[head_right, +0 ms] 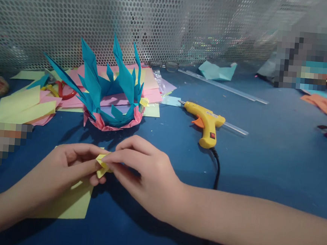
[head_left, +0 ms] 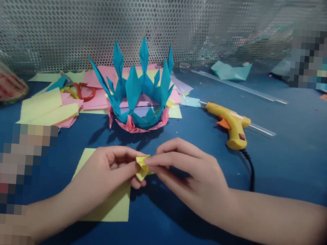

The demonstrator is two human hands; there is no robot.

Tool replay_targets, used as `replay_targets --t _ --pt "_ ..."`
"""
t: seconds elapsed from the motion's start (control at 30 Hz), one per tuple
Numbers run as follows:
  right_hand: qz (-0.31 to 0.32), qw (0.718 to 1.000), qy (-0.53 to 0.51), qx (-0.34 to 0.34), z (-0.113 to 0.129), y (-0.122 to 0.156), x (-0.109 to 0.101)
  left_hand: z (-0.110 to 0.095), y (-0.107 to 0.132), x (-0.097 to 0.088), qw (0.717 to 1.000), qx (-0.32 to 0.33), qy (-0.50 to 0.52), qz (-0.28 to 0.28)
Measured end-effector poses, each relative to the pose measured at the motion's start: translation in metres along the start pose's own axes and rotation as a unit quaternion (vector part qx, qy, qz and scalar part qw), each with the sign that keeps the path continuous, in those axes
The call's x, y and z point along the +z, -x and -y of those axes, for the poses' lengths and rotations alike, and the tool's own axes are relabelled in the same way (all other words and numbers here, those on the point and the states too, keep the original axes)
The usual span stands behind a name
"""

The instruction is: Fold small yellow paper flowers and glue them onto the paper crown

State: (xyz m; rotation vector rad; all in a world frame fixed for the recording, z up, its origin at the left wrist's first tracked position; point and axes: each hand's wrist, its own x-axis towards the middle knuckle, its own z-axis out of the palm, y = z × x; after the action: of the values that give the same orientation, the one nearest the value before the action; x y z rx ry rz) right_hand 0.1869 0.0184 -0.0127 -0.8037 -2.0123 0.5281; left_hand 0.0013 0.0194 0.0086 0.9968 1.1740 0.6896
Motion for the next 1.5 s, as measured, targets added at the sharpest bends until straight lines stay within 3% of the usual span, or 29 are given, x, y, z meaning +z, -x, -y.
replay_targets --t 0.5,0.7,0.8,0.9,1.07,1.23,1.43,1.5 --pt "0.024 0.995 -0.009 0.093 -0.002 -0.005 0.001 -0.003 -0.003 0.000 0.999 0.014 -0.033 -0.013" --pt "0.016 0.989 -0.027 0.147 -0.001 -0.008 0.000 0.005 -0.002 -0.003 0.995 0.048 -0.085 0.034" --pt "0.009 0.989 -0.045 0.141 -0.001 -0.008 0.000 0.008 -0.002 -0.003 0.987 0.090 -0.123 0.048" --pt "0.008 0.991 -0.052 0.123 0.001 -0.007 0.000 0.011 -0.001 -0.003 0.978 0.125 -0.165 0.040" --pt "0.001 0.997 -0.039 0.073 0.002 -0.005 0.000 0.016 0.006 -0.003 0.982 0.095 -0.157 0.041" --pt "0.001 0.997 0.045 -0.061 0.002 -0.003 -0.001 0.016 0.013 -0.003 0.982 0.061 -0.169 0.050" --pt "0.051 0.955 0.191 -0.223 0.005 0.000 -0.008 0.009 0.024 0.003 0.989 0.073 -0.122 -0.030" --pt "0.036 0.957 0.184 -0.223 0.006 0.001 -0.009 0.008 0.022 0.001 0.995 0.055 -0.080 0.012"
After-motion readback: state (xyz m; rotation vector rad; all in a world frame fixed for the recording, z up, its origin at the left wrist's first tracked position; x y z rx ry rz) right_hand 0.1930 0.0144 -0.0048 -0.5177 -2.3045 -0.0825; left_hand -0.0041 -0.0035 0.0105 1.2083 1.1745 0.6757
